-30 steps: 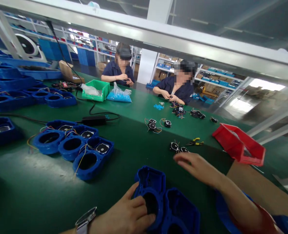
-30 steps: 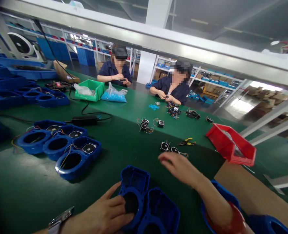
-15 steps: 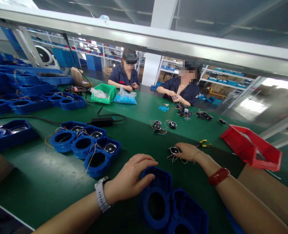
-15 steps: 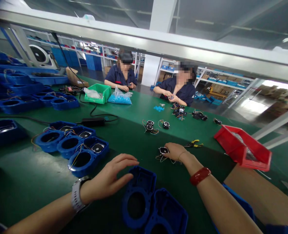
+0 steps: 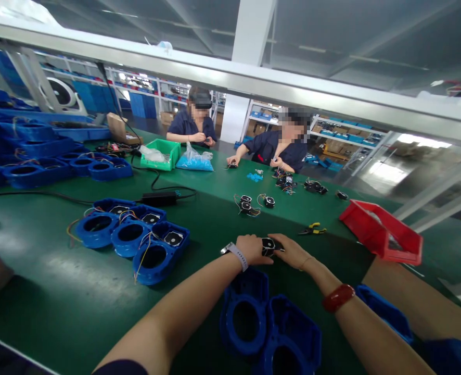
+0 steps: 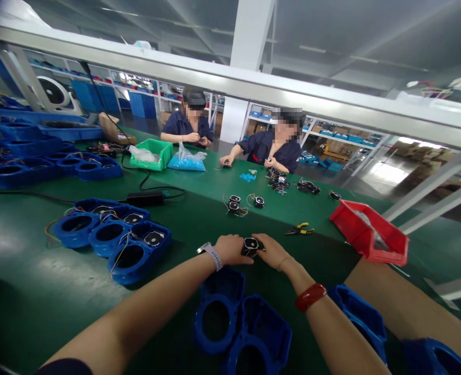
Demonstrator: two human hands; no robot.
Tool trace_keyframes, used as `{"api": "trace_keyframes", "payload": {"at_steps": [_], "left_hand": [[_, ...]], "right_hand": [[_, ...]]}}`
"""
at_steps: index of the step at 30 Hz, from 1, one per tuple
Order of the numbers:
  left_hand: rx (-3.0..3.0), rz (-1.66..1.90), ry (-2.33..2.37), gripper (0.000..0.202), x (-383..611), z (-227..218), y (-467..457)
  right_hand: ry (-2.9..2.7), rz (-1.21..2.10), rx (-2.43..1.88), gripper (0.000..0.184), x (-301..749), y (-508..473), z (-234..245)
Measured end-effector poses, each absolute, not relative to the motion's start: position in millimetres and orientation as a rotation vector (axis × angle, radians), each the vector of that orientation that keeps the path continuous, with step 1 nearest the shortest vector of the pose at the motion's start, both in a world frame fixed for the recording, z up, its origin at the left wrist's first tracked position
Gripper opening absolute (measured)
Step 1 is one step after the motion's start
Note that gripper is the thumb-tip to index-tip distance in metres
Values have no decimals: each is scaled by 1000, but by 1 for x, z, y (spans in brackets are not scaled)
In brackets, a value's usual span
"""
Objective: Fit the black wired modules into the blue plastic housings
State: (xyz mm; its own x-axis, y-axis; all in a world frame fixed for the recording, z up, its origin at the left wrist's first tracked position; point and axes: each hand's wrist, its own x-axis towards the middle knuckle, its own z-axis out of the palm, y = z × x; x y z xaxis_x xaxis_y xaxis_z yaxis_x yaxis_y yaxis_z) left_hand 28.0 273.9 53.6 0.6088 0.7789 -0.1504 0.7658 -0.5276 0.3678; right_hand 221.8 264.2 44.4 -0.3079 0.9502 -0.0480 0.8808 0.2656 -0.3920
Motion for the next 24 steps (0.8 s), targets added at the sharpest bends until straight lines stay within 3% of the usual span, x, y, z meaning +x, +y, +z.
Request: {"api": "trace_keyframes", "payload": {"at_steps": [4,14,18,24], "left_hand": [[2443,-77,1256,31,38,56,284],[2379,32,1058,27,8,43,294],[2335,145,1040,26,5,37,295],[2223,363,1028,23,-7,41,288]], "right_hand": [[-2121,607,-1798,54,251,260,40],[-1956,542,-1941,42,280,238,45],[-2152,535,-1689,56,226,248,49],[-2230,584,-1548,28,182,262,47]]}}
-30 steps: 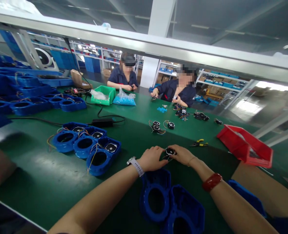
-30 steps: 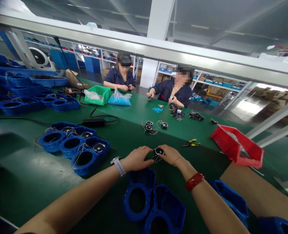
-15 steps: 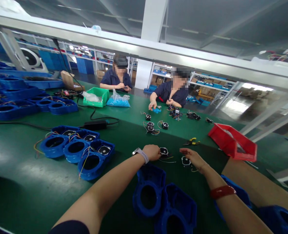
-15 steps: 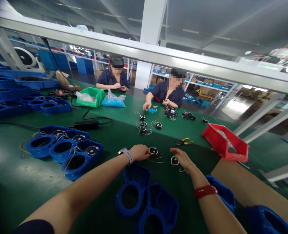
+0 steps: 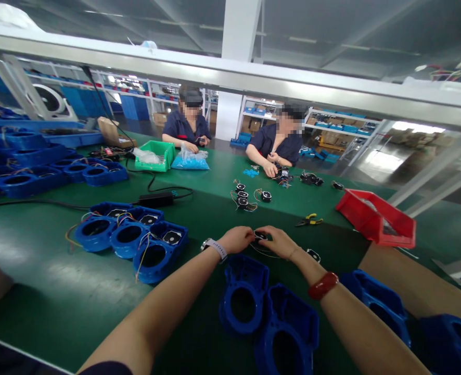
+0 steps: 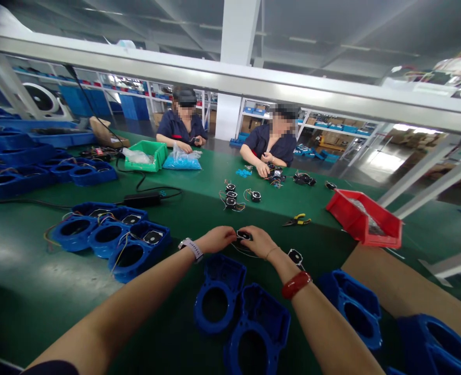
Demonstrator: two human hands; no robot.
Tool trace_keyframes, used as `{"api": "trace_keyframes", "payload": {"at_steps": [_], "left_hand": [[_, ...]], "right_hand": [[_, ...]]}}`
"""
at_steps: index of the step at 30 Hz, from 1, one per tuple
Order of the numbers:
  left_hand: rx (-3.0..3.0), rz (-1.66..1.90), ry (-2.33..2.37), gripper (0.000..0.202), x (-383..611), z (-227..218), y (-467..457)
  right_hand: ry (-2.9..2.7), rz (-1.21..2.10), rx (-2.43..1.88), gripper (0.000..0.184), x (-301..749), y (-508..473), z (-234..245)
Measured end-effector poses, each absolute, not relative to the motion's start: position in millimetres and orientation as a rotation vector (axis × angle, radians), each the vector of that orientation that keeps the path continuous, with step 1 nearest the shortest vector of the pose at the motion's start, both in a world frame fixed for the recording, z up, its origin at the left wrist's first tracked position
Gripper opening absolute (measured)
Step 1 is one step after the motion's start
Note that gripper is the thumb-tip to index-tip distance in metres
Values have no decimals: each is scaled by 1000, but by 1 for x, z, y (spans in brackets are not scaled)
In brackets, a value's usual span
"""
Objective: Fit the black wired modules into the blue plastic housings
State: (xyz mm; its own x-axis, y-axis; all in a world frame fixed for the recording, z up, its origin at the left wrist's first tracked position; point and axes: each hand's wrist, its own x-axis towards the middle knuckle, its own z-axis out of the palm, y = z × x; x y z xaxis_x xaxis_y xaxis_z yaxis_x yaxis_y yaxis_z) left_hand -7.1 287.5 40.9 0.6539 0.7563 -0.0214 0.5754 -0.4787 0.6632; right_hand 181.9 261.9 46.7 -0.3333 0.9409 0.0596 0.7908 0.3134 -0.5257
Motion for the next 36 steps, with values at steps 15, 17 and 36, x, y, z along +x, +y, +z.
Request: {"api": "trace_keyframes", "payload": {"at_steps": [15,17,36], "left_hand": [[2060,720,834,25,-82,97,184],[2267,661,887,18,-93,84,171],[2709,392,1042,27,-92,44,143]], "right_hand": [[-2102,558,-1338,24,139,152,95],[-2129,586,-1355,25,137,146,86],[-2524,271,-1551,27,128,136,81]]}}
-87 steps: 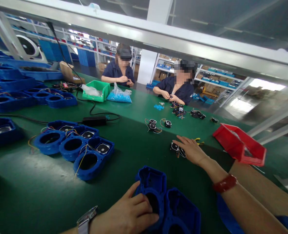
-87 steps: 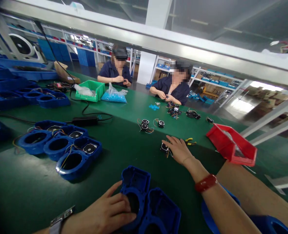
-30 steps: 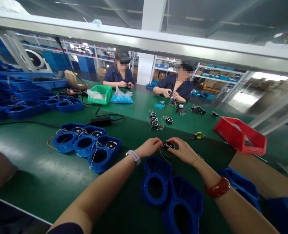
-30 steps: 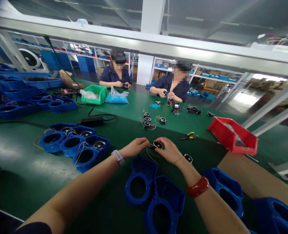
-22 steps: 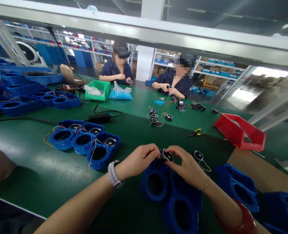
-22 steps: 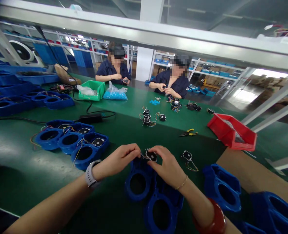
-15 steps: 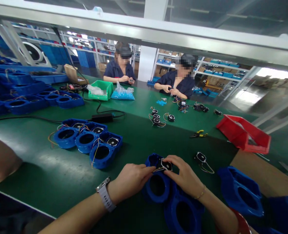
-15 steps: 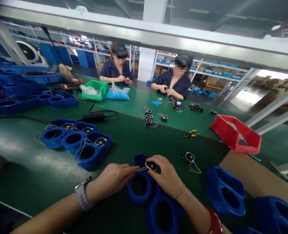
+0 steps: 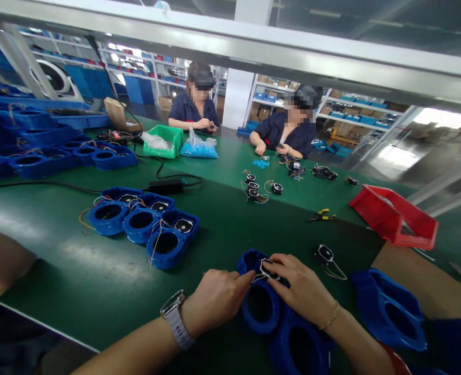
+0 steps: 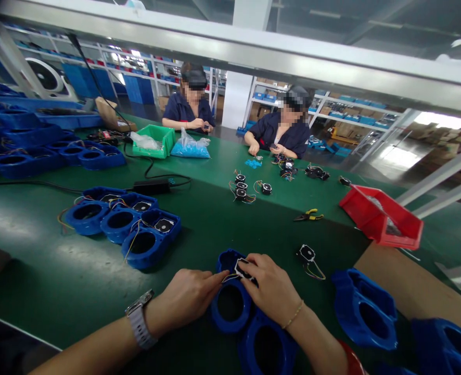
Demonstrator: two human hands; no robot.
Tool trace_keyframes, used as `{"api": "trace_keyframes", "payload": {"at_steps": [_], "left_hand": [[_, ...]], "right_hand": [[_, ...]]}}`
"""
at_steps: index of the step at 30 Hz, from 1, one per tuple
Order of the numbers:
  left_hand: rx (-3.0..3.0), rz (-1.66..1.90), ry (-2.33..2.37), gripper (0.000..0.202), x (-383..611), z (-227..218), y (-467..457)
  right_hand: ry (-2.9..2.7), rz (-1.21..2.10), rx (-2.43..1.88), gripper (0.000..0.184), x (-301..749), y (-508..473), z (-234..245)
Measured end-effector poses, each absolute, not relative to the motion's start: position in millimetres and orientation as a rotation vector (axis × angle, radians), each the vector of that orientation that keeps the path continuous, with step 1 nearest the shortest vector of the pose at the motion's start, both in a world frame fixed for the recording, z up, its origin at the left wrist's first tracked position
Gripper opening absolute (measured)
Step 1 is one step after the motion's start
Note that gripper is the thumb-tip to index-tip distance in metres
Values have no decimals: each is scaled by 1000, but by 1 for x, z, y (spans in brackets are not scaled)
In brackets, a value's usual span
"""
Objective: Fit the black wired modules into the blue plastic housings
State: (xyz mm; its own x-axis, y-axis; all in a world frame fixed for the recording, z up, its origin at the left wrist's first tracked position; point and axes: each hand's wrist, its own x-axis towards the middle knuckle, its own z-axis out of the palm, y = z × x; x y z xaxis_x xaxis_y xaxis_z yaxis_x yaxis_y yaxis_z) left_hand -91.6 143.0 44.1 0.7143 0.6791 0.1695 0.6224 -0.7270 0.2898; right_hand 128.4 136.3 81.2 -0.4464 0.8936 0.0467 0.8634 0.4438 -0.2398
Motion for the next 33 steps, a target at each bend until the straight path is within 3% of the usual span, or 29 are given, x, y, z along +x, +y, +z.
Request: {"api": "trace_keyframes", "payload": {"at_steps": [4,8,11,13,19,25,27,31,33], "left_hand": [[2716,391,951,30,-98,46,145],[2792,465,997,30,-96,62,140],[2869,508,808,74,-80,66,129],[2890,436,740,89,-69,61,121],[2801,389,875,75,-65,46,127],[2811,356,970,72,-93,49,162],[2834,352,984,74,-101,50,169],[2834,416,920,77,-92,63,163],[2789,480,860,69,-71,73,154]], "right_hand": [[-2696,135,-1578,22,125,131,82],[-2700,121,-1563,30,121,124,81],[-2677,247,-1533,31,127,125,84],[-2673,382,-1485,29,144,133,89],[-2161,105,-2153,42,254,169,92],[-2235,239,-2233,69,301,180,65],[-2261,264,-2224,62,300,179,60],[-2262,270,-2208,31,293,172,56],[-2257,243,-2150,28,284,165,59]]}}
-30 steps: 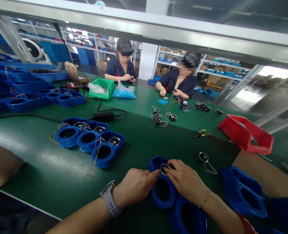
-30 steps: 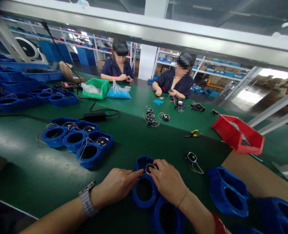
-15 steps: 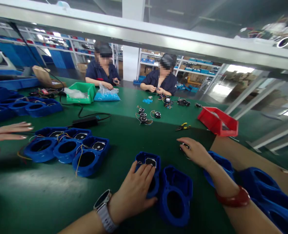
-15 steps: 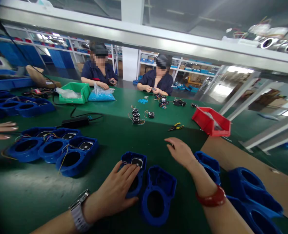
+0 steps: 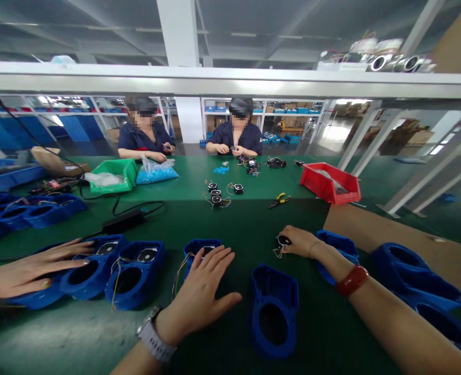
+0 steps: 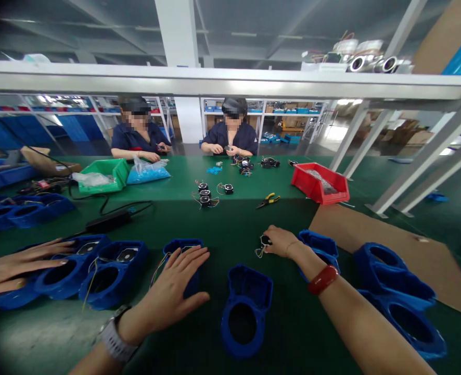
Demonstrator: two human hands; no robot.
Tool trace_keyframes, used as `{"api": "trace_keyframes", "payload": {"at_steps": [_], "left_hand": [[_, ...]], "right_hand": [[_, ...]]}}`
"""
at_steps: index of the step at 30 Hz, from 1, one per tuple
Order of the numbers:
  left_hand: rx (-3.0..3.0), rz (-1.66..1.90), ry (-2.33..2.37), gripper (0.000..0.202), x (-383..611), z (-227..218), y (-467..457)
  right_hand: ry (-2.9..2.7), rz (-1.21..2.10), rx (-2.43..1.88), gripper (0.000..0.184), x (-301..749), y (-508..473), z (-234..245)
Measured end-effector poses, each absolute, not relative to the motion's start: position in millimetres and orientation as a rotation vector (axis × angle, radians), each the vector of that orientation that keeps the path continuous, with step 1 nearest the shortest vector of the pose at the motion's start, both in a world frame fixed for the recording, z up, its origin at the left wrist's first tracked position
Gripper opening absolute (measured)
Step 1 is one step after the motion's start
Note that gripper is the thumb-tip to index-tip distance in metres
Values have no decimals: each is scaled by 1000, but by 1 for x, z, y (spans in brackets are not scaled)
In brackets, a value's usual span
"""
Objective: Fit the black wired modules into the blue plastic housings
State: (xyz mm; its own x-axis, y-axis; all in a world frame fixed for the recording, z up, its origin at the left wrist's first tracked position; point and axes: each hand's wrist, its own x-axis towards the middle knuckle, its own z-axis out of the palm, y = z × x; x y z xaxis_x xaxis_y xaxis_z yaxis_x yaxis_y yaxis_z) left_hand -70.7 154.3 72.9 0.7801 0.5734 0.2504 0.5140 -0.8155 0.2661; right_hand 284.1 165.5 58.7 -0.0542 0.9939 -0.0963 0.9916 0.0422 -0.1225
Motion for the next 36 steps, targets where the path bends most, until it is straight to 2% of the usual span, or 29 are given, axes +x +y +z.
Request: {"api": "trace_keyframes", "payload": {"at_steps": [5,9,10,13,16,25,36], "left_hand": [[2691,725,796,56,1,90,147],[2688,836,753,17,26,103,148],[2664,836,681,13,25,107,146],[2457,707,483,26,8,114,136],[2386,593,496,30,-12,106,127],[2677,532,379,9,-21,49,106],[2672,588,420,6,-15,41,98]], "right_hand": [[-2196,110,-1947,38,240,138,86],[-2109,58,-1734,38,213,104,114],[-2076,70,-1683,36,211,95,118],[-1997,171,-1616,31,210,71,115],[-1958,240,-1621,34,209,52,97],[-1881,154,-1649,28,196,31,55],[-1891,134,-1641,26,193,27,50]]}}
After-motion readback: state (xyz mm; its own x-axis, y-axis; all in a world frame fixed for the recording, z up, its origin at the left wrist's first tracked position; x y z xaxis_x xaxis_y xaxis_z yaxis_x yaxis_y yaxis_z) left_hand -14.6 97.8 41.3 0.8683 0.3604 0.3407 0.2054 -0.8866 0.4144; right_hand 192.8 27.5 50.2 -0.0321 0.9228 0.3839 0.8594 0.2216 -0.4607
